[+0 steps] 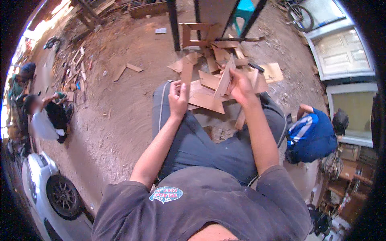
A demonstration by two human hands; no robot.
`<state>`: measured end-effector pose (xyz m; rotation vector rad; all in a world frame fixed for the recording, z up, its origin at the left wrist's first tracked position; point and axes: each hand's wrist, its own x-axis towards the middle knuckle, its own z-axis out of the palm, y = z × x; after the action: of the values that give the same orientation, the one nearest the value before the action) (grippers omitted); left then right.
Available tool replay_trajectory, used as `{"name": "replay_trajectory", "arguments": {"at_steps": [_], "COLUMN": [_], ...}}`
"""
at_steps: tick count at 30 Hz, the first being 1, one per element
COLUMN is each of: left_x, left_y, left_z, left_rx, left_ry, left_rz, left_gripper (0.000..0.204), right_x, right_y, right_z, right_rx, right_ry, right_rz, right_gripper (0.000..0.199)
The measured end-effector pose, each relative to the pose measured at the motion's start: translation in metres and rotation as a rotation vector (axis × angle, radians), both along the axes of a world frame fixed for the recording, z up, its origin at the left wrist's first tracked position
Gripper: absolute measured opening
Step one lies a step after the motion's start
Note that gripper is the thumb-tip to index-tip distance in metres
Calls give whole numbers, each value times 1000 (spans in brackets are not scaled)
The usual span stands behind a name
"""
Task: The person assembles interlocking wooden components by aligning slots and tapping them together with a hammer.
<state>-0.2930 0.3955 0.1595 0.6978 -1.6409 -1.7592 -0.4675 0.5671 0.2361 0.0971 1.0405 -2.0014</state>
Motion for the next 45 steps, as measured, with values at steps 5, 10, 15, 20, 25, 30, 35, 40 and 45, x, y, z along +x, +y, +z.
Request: {"name": "replay_trajectory", "arguments": {"at_steps": [5,10,15,20,25,30,35,40,45], "left_x": [3,1,4,5,4,-8,-7,5,38], "left_y": [-1,1,5,9,15,4,1,-5,1], "left_z": [-2,0,6,5,12,12,6,6,27], "left_rx": [-18,-45,-147,-341,-624,-732,-927,-923,-1086], "left_ry": [-77,-54,-192,-334,-396,-425,-454,-465,-446], "left_rz": [-104,-182,-259,-242,-170,-179,-141,-217,-391], "left_gripper": [22,21,23,24,26,26,26,34,56], "right_x": [33,40,38,40,44,40,36,49,36], "right_y": [55,79,79,74,72,72,73,62,53], "right_z": [1,-4,-23,-33,-39,-60,-79,-63,-20], "right_rx": [39,152,294,334,354,464,782,1105,1231], "right_ry": [-84,65,98,138,213,316,585,1108,1248], "right_rz": [-28,-60,-136,-148,-128,-77,-12,-46,131], "right_gripper": [35,29,25,27,36,47,69,63,59]}}
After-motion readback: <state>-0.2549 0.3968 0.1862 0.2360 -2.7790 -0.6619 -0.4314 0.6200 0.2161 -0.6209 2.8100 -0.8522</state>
